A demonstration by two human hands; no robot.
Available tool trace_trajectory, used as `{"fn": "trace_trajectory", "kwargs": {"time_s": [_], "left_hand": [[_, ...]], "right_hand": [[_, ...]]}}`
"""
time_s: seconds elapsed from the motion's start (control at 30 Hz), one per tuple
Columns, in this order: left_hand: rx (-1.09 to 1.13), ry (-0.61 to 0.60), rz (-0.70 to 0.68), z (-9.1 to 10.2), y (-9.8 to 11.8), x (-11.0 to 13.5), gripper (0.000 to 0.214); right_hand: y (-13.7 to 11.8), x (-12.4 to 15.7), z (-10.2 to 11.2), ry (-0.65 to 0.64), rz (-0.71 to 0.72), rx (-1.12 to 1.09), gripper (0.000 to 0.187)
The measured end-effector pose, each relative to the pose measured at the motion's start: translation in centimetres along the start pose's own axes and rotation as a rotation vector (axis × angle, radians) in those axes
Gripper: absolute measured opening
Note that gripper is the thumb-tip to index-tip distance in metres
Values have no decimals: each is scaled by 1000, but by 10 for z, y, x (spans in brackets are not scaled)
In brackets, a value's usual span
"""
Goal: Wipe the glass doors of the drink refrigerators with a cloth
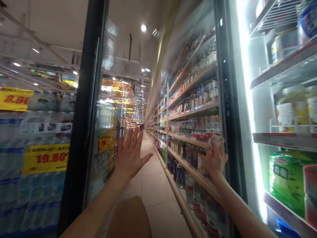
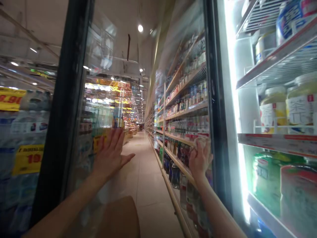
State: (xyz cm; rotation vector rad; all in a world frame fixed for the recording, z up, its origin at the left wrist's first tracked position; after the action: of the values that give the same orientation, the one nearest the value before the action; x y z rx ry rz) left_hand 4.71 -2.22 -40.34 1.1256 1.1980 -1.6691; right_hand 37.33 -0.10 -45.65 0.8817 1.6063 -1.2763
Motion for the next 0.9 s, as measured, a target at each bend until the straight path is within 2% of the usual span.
{"fn": "trace_trajectory", "kwargs": {"time_s": [0.03,0.07,0.1,0.17,0.2,0.23,0.27,0.3,0.33,0.43,0.47,0.5,0.53,0.57,0.67,0.7,0.73,0.77,0.8,0.9], "left_hand": [[-1,-2,1,0,0,0,85],[-3,-2,1,-1,0,0,85],[-6,1,-1,-1,0,0,84],[-6,12,-9,-1,-1,1,82],[-5,21,-17,0,-1,1,81],[-3,27,-24,0,-2,1,80],[0,30,-27,1,-2,2,79],[1,31,-28,2,-2,2,79],[2,29,-25,2,-2,2,79],[2,17,-9,1,-1,4,83],[1,17,-5,1,0,4,84],[-2,17,-3,1,1,4,84],[-4,17,-3,0,2,4,84],[-7,21,-6,1,2,4,83],[-18,40,-20,2,1,3,79],[-19,42,-29,3,0,3,78],[-19,46,-37,3,-1,4,77],[-19,47,-47,3,-1,6,76],[-20,46,-55,3,-1,10,75],[-37,37,-49,2,3,30,70]], "right_hand": [[1,2,1,24,-41,-8,42],[-14,8,0,23,1,-27,42],[-41,17,-3,-6,118,-54,41],[-111,47,-11,-138,484,-122,38],[-136,63,-14,-207,631,-147,37],[-151,73,-15,-250,727,-162,36],[-151,78,-14,-268,758,-161,36],[-139,75,-12,-260,724,-142,35],[-116,66,-10,-231,638,-109,35],[-28,35,-1,-68,229,-3,38],[-10,30,2,-17,116,14,40],[-4,30,3,18,52,18,41],[-12,35,2,26,56,6,42],[-33,42,0,0,124,-16,41],[-120,81,-13,-207,544,-121,40],[-138,93,-15,-269,653,-146,40],[-142,100,-15,-302,709,-155,40],[-132,102,-14,-305,705,-142,40],[-111,98,-12,-281,647,-111,40],[-12,76,1,-122,281,24,43]]}}
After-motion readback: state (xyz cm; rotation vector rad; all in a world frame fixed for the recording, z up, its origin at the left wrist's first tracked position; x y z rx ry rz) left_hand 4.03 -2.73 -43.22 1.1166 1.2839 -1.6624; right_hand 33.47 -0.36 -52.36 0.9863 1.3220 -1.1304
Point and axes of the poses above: each hand's wrist, its own x-axis away from the middle knuckle, its own z-axis out of the back of the hand, y = z × x, the point moved 8 cm from there along -x, towards the middle knuckle, and after that the axes turned 5 degrees about -y, right-handed, at the moved point
